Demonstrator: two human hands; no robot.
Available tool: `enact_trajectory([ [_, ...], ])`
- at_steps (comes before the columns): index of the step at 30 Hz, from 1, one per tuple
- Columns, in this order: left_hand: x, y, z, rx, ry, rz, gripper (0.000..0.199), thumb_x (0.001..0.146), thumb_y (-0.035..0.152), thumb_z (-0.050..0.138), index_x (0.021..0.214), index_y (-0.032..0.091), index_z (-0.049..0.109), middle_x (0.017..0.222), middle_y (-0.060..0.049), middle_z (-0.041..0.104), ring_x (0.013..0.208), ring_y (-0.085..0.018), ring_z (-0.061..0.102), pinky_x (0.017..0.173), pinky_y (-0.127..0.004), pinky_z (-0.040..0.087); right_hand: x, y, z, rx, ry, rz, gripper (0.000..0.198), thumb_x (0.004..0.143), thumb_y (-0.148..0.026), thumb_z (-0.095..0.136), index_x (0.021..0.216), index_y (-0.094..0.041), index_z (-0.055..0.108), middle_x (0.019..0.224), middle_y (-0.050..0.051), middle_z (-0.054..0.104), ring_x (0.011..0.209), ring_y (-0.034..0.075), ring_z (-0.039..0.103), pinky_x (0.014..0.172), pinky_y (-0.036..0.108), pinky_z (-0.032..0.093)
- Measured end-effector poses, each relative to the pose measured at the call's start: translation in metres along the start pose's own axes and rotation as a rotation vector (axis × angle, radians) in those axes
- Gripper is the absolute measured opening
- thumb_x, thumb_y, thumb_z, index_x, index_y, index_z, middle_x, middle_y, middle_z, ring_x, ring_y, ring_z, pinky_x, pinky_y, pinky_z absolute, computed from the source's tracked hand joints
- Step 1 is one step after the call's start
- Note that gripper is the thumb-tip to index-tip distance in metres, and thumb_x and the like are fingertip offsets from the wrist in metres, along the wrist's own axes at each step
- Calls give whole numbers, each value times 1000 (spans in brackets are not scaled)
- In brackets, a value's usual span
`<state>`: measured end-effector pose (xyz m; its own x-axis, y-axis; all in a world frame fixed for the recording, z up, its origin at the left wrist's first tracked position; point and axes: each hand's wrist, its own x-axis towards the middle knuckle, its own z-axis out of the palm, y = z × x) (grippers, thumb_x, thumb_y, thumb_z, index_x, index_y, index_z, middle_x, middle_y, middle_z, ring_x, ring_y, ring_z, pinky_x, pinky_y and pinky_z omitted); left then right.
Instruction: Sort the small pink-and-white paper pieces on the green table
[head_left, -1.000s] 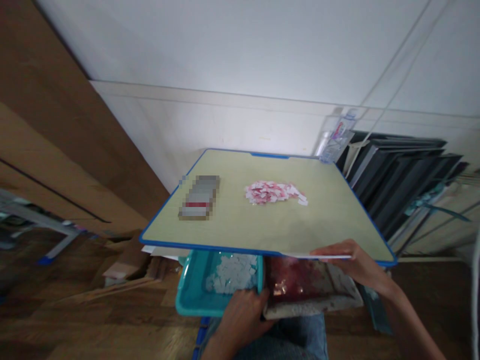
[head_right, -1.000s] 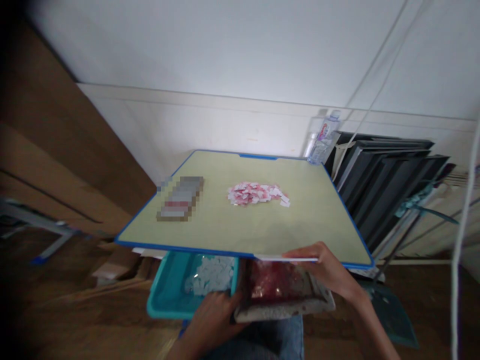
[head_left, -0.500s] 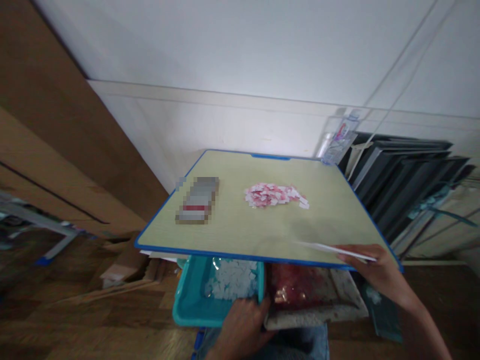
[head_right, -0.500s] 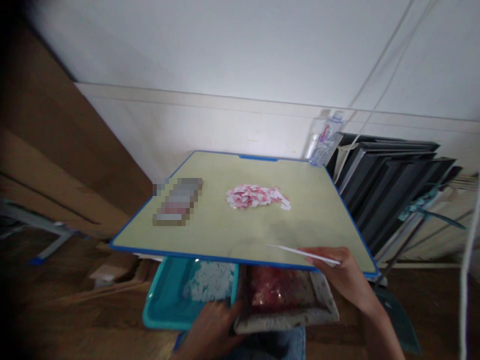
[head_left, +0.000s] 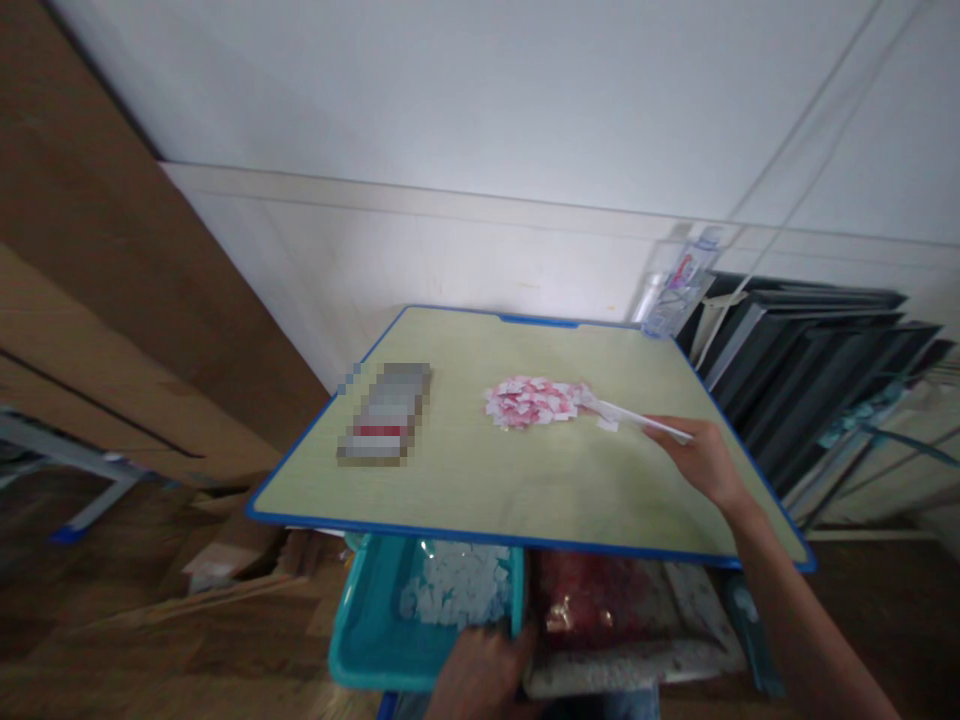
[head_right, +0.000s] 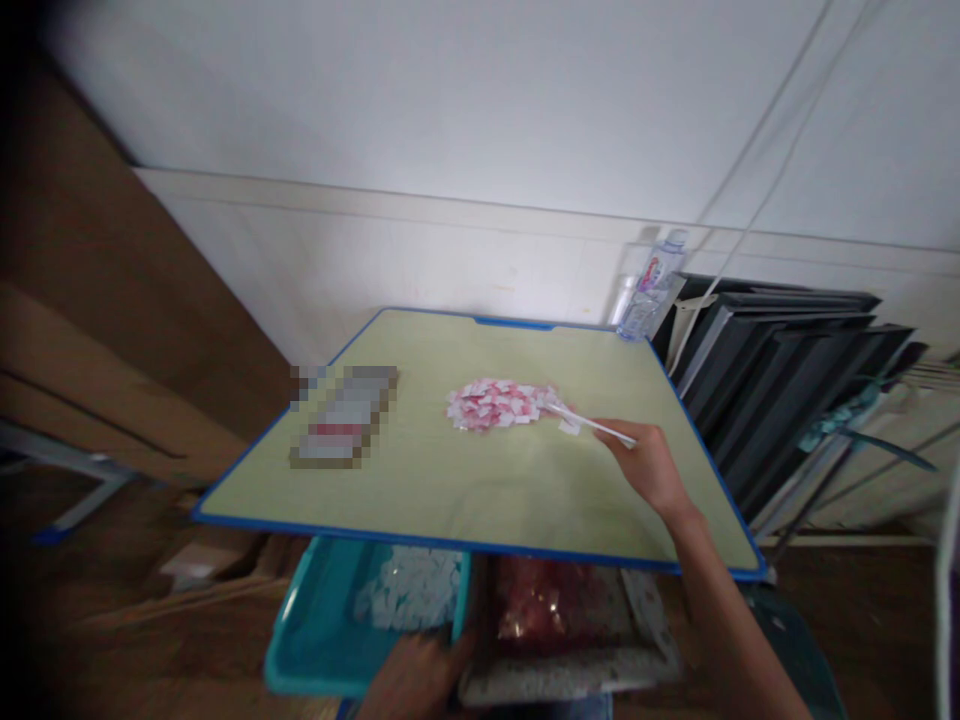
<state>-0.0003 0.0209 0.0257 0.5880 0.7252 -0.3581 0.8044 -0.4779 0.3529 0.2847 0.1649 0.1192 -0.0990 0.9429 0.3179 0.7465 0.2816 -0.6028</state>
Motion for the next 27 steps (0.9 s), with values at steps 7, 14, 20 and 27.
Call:
enact_trajectory([
  [7,3,-1,-2,32,-59,-28,45,73,38,57,112,19,47,91,-11,60,79,-28,55,65,-36,43,15,-4,-6,-8,-151,-82,28,76,-35,49,84,-18,69,85,4,69,74,25,64,66,34,49],
  [14,1,2,-12,28,-64,-27,39,75,37,56,108,18,51,88,-11,62,77,-27,57,64,-35,44,19,5,-6,-25,-14,-47,33,77,-36,48,87,-13,68,87,9,69,75,26,63,64,33,48],
  [20,0,3,-14,29,-56,-23,39,74,37,56,108,18,51,88,-11,62,77,-28,57,63,-35,44,17,1,-2,39,-204,-72,30,77,-36,48,88,-17,68,88,5,69,77,25,63,67,33,49],
  [27,1,0,0,18,0,-9,38,76,39,51,109,19,49,87,-10,61,77,-28,56,65,-36,43,4,5,-14,-30,-48,-38,34,78,-37,47,89,-13,68,89,9,68,80,26,63,69,33,48],
])
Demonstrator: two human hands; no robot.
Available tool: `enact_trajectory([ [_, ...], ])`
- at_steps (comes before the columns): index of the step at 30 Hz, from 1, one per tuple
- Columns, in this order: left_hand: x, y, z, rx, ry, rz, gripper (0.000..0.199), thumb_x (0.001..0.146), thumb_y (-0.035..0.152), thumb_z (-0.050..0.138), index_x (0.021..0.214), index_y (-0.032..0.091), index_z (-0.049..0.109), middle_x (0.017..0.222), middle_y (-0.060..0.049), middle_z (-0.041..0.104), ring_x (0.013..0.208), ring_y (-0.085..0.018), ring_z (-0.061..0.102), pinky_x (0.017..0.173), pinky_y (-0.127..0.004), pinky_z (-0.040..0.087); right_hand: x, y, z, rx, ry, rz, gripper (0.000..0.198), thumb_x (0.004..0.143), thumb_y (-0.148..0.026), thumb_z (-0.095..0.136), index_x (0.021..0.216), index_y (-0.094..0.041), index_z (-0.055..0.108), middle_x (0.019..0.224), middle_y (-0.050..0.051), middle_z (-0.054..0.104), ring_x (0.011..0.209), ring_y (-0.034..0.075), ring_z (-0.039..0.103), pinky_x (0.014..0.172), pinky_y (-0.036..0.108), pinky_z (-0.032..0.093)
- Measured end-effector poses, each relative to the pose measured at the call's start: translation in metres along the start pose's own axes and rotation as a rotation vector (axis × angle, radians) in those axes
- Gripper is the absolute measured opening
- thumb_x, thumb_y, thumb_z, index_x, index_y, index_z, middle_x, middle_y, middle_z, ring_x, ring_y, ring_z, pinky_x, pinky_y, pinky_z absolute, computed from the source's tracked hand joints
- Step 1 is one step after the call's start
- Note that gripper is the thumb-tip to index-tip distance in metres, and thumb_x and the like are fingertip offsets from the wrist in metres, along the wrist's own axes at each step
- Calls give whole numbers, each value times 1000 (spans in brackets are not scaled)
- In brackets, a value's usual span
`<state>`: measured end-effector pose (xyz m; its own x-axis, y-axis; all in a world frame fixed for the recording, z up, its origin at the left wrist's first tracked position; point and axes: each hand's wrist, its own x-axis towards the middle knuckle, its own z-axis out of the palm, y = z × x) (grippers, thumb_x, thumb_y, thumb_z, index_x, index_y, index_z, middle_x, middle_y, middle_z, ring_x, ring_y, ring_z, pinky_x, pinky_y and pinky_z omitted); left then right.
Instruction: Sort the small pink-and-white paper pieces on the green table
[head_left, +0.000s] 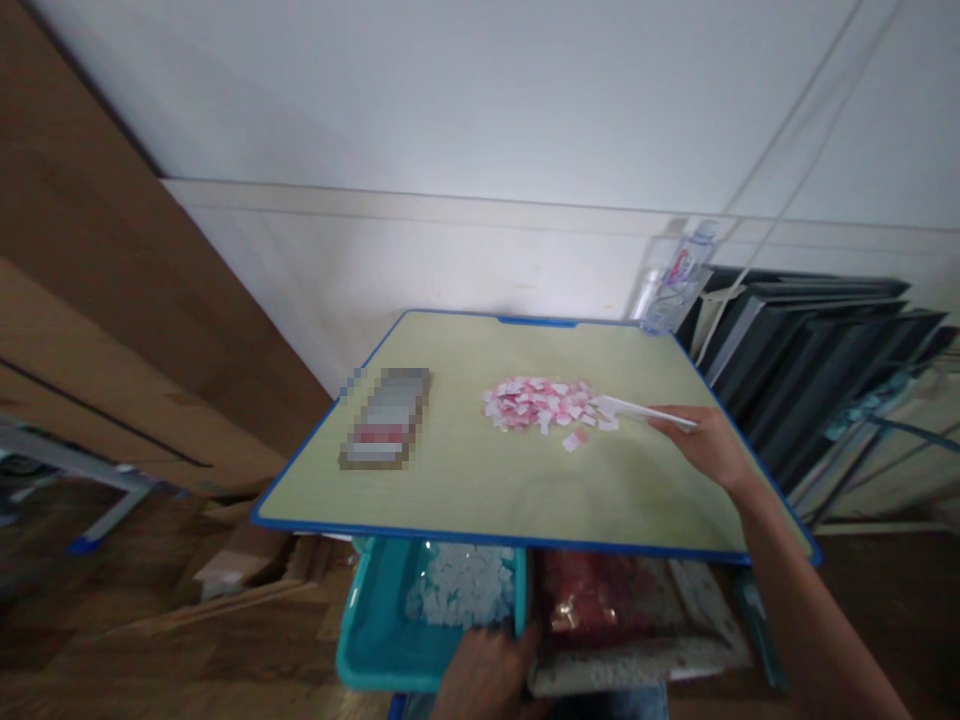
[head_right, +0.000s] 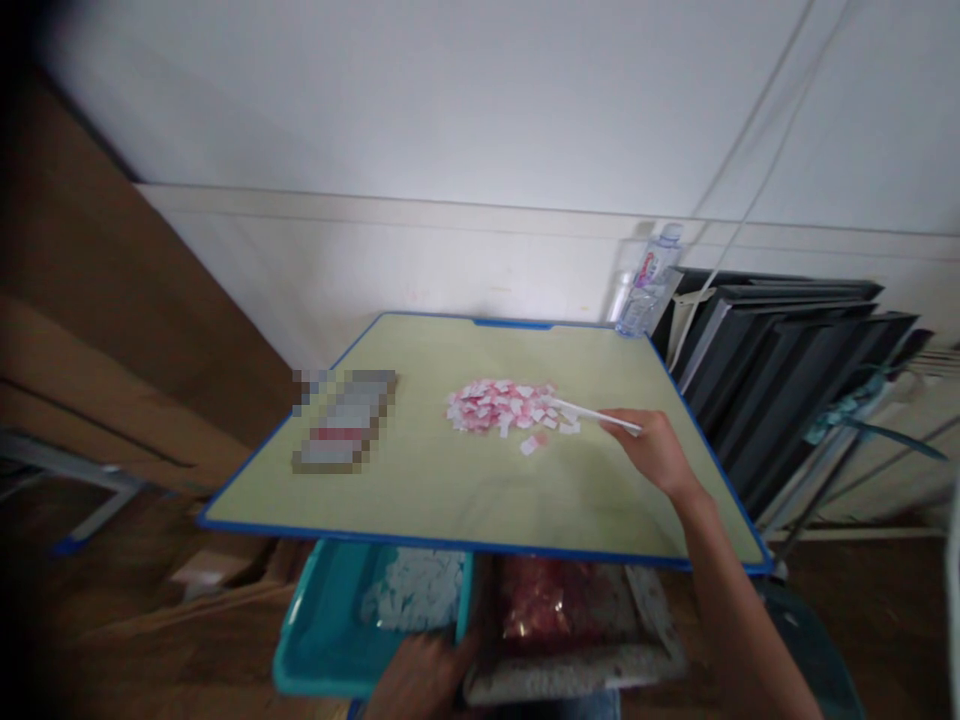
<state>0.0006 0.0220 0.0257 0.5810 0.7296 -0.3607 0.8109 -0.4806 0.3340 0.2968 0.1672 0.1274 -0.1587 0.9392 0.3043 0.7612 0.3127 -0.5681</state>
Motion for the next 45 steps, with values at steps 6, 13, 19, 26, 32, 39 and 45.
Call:
enact_trajectory([
  [6,0,-2,8,-4,17,16,40,79,42,48,111,20,46,89,-10,60,79,-28,55,66,-37,42,-11,8,-1,22,-115,-6,31,77,-38,49,86,-16,68,85,6,69,74,23,64,63,29,49],
  [13,-1,-2,14,1,36,-7,40,77,40,51,111,21,46,89,-9,60,79,-27,54,66,-36,41,-23,15,-7,-8,-38,35,31,77,-38,48,86,-16,68,86,7,69,76,24,64,65,31,50],
  [19,-2,-1,9,13,41,6,36,78,37,48,110,20,46,87,-9,60,77,-27,54,64,-36,41,-45,21,-19,-17,-31,56,30,76,-39,50,86,-16,68,89,7,68,80,25,63,73,33,49],
  [26,-2,-1,9,11,44,5,38,76,37,51,110,20,46,84,-8,60,76,-26,54,64,-34,41,-57,-2,-26,88,-298,65,33,78,-39,48,93,-16,67,94,6,67,87,25,61,75,32,49],
  [32,-3,0,11,23,61,1,38,78,38,49,111,20,46,85,-9,60,76,-28,55,63,-36,41,-57,-31,-19,117,-303,-72,29,79,-33,47,96,-19,66,97,5,66,89,22,61,79,31,48],
  [39,-3,-1,10,23,62,3,42,78,41,48,114,20,44,84,-9,60,77,-29,54,63,-36,42,-36,10,-17,-8,-7,95,29,79,-36,46,86,-21,69,83,2,70,80,24,63,73,32,49],
  [45,-3,0,10,9,51,13,38,78,39,48,110,20,46,86,-9,60,77,-28,55,64,-36,42,-40,-5,-31,30,-287,27,29,77,-36,49,90,-18,68,90,4,68,82,24,63,73,31,49],
])
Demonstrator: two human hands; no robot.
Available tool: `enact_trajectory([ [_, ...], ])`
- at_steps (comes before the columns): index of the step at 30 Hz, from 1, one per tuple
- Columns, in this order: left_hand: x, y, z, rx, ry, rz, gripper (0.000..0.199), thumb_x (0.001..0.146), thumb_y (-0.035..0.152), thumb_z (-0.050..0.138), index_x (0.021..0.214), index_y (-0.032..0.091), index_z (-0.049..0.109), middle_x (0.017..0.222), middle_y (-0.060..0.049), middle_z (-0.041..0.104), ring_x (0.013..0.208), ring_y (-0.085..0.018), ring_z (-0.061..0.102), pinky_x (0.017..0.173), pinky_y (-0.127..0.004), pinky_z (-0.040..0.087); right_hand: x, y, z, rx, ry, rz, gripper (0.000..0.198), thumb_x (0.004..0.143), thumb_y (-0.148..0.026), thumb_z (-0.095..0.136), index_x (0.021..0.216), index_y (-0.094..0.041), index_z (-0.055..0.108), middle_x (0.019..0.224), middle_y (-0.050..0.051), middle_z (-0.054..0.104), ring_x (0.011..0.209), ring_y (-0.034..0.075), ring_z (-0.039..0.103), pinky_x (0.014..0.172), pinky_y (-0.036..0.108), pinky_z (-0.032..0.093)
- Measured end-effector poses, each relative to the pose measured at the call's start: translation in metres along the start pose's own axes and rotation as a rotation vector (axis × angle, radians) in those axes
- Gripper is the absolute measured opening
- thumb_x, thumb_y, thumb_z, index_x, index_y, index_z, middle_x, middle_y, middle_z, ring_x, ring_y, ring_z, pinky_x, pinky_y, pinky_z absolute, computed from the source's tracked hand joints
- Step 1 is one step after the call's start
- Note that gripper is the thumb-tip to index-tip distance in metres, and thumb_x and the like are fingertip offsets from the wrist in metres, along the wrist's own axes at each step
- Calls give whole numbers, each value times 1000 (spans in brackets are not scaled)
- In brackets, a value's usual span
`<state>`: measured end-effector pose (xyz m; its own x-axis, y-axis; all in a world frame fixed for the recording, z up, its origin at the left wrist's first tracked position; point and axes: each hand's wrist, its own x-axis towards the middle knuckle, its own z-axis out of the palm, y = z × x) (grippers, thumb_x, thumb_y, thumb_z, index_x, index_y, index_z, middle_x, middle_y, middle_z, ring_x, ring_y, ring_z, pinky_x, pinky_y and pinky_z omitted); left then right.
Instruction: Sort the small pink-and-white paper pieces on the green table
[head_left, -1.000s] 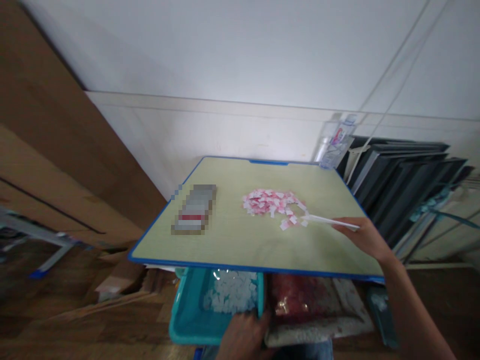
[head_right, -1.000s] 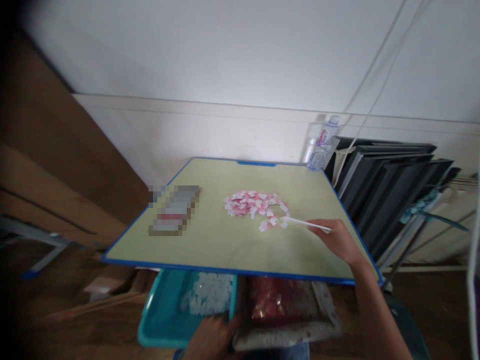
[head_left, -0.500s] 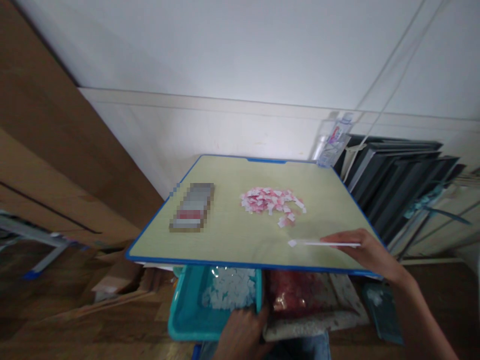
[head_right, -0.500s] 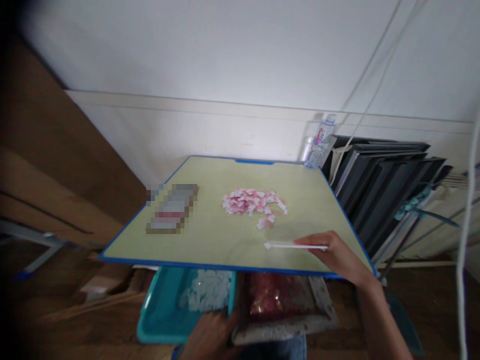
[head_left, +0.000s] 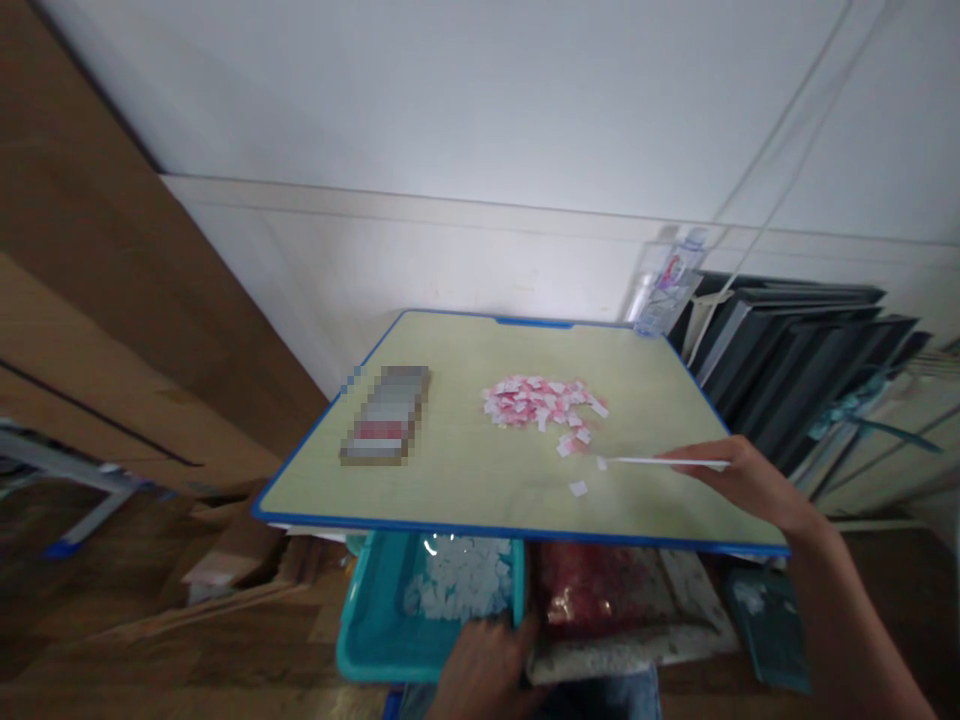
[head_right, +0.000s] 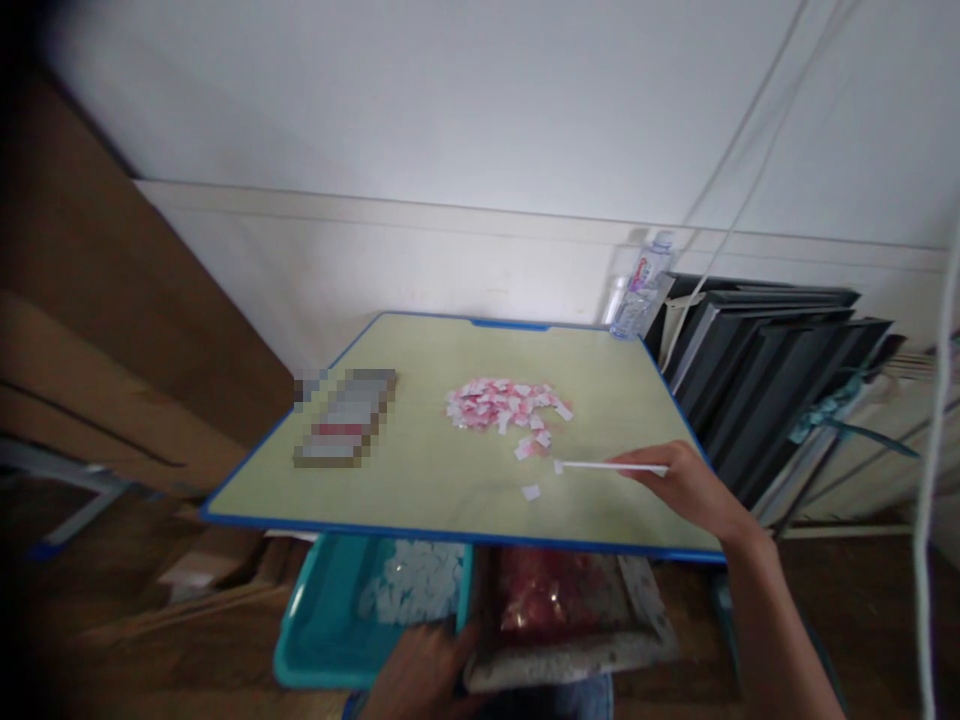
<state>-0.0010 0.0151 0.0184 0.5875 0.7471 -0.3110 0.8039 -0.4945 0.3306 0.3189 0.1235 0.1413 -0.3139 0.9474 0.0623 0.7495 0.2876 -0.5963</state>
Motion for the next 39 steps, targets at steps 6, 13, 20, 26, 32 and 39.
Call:
enact_trajectory([
  [6,0,1,-4,-7,-29,-24,38,79,40,47,111,20,46,87,-9,60,78,-27,54,65,-35,41,21,5,4,-69,304,68,33,77,-40,46,85,-18,69,75,5,70,71,23,64,61,30,51],
  [13,-1,4,-8,-11,-30,-34,34,78,38,49,107,20,49,86,-10,60,77,-28,55,64,-35,41,16,9,-3,-86,154,13,29,76,-36,48,85,-18,69,80,3,70,73,24,64,66,32,50],
  [20,0,1,-1,-2,8,-17,41,78,40,49,114,20,45,85,-9,60,77,-27,54,63,-35,41,-26,-7,-13,-129,13,93,32,79,-33,44,92,-16,68,89,7,68,80,26,63,71,33,49],
  [26,-1,1,0,16,11,-19,40,77,39,52,111,20,47,85,-8,59,77,-27,54,64,-35,40,-23,-45,26,13,-39,-67,26,79,-29,47,97,-23,66,97,3,66,87,24,62,76,33,48],
  [32,-2,2,0,14,21,-11,37,79,39,49,110,20,46,84,-9,59,76,-27,54,64,-35,40,-22,-60,44,64,87,-88,28,81,-25,44,99,-22,64,99,4,65,90,24,60,80,36,47],
  [39,-1,3,0,5,6,-28,36,78,38,50,108,20,46,82,-8,58,76,-27,54,64,-35,39,-24,-52,42,27,36,-68,27,81,-25,43,98,-23,64,98,2,65,89,22,61,79,34,48],
])
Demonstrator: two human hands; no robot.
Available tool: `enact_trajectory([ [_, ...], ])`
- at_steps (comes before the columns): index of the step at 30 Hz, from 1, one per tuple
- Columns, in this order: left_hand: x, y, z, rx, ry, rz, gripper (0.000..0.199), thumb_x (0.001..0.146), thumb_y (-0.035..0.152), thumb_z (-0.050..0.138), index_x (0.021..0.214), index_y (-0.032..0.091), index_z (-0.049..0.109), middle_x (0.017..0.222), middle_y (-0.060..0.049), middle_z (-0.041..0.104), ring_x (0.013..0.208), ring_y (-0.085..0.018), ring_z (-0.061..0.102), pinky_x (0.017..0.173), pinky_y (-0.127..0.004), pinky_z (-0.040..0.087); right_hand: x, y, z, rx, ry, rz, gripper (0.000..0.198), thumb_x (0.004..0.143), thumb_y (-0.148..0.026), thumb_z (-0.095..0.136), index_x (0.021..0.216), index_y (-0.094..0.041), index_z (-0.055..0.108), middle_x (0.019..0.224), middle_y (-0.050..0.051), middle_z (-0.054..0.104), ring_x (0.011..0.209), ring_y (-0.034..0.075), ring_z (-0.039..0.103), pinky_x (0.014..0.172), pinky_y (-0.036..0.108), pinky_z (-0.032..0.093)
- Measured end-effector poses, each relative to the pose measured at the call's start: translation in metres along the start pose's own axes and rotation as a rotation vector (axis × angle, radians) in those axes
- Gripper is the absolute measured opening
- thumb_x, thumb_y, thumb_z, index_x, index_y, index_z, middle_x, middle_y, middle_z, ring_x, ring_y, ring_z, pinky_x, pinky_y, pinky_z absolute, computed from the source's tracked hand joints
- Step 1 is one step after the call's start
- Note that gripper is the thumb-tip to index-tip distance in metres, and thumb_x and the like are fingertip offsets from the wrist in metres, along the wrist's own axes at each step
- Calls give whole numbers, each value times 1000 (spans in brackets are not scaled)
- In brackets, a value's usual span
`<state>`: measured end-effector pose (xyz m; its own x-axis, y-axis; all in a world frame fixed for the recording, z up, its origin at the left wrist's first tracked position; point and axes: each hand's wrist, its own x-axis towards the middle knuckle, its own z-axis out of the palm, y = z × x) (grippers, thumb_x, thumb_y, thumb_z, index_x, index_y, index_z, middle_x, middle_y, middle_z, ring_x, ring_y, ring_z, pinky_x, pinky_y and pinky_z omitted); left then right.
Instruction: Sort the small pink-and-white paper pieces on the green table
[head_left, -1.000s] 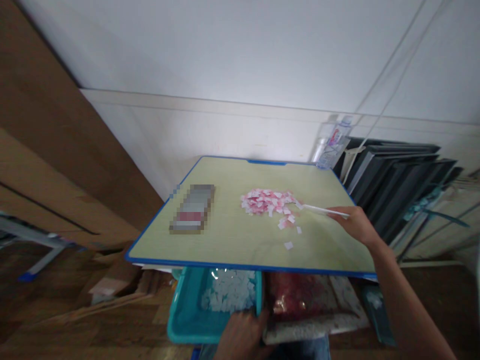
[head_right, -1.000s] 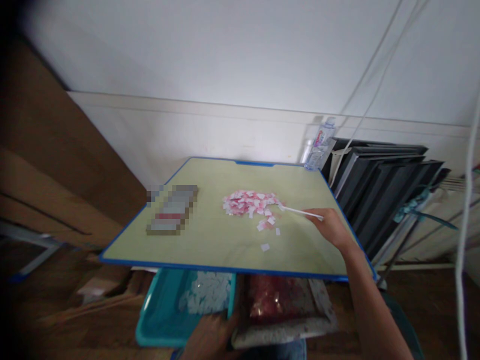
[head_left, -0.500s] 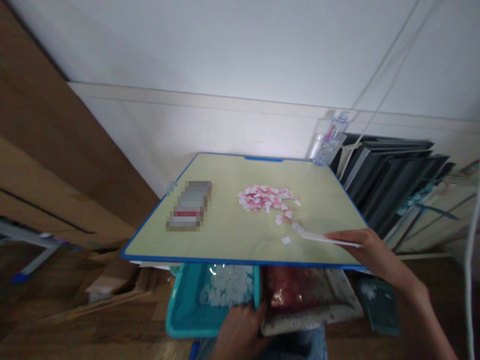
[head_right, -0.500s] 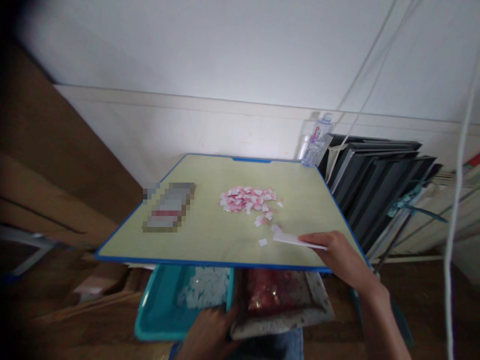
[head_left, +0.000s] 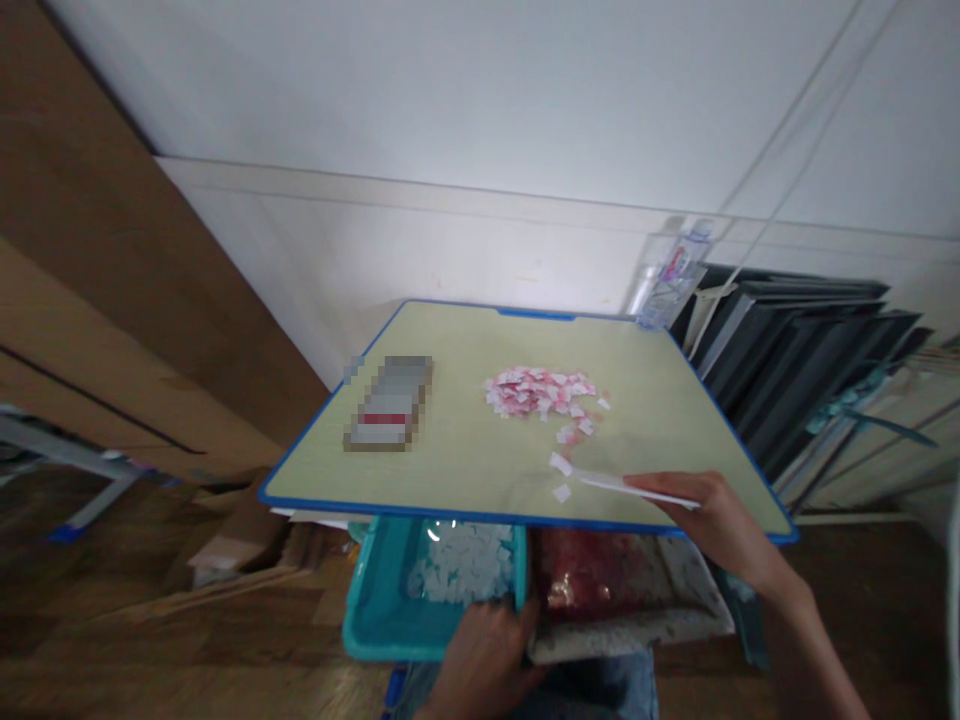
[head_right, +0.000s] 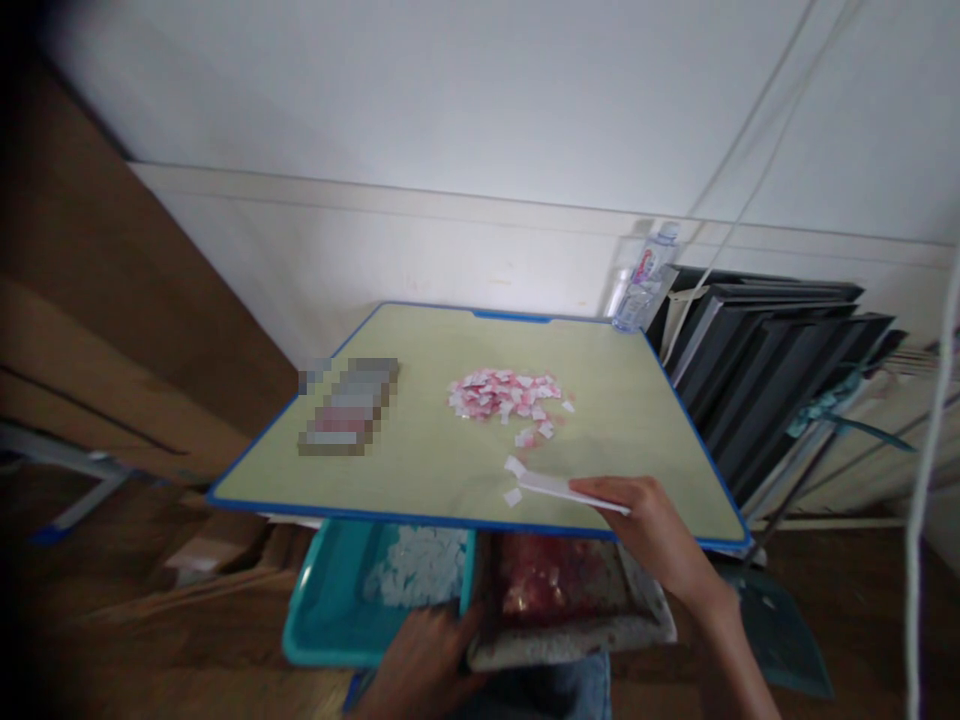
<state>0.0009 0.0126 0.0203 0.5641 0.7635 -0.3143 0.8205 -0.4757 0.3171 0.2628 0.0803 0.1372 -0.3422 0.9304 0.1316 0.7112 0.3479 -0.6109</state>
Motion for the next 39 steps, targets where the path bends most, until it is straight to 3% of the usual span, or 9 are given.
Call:
enact_trajectory([
  [6,-1,0,-2,-11,-15,4,37,78,37,51,111,19,45,87,-9,58,79,-26,53,66,-33,39,-9,7,-1,-71,93,80,25,79,-26,46,95,-22,66,96,5,66,87,24,62,77,36,49],
  [11,0,-1,0,-11,-1,19,36,81,39,46,111,19,45,85,-9,58,77,-27,53,65,-35,39,-25,15,-6,-106,60,81,26,78,-24,47,97,-23,65,97,4,66,88,23,62,77,34,50],
  [13,-1,-1,1,-7,2,13,36,82,41,45,110,19,46,86,-10,58,78,-27,53,66,-35,38,-28,12,-4,-115,104,83,26,77,-24,48,96,-23,65,96,4,66,87,23,62,75,34,51],
  [17,-1,-1,2,-2,-7,0,38,81,42,47,111,20,45,85,-9,58,79,-27,53,67,-35,38,-24,0,4,-82,29,23,30,77,-17,44,100,-23,63,99,3,65,89,22,61,78,34,49],
  [22,-1,-1,2,3,14,20,42,81,43,47,115,19,43,84,-9,58,76,-27,53,65,-35,39,-21,-2,8,-106,209,91,26,78,-21,46,95,-22,65,96,4,67,87,22,62,79,35,49],
  [26,0,-2,3,19,33,18,37,81,43,46,110,19,46,81,-8,58,74,-27,53,63,-34,39,-25,0,6,-60,97,37,26,79,-21,45,95,-22,65,96,3,66,89,21,61,79,32,49],
  [31,0,-3,4,24,35,37,36,81,41,47,109,20,45,82,-8,59,74,-27,54,62,-34,39,-26,0,7,-62,141,64,26,78,-22,45,95,-21,65,96,5,67,87,22,62,79,33,49],
  [36,0,-3,3,31,36,33,35,80,40,48,108,19,45,79,-8,59,72,-26,54,61,-33,39,-25,-5,4,-47,36,5,30,78,-18,44,98,-23,65,96,4,66,87,21,62,77,32,50],
  [39,1,-3,4,30,50,40,33,80,41,47,106,20,46,78,-7,59,71,-26,54,60,-33,40,-24,-5,0,-58,43,16,28,78,-20,46,97,-23,65,94,4,67,84,20,63,74,29,51],
])
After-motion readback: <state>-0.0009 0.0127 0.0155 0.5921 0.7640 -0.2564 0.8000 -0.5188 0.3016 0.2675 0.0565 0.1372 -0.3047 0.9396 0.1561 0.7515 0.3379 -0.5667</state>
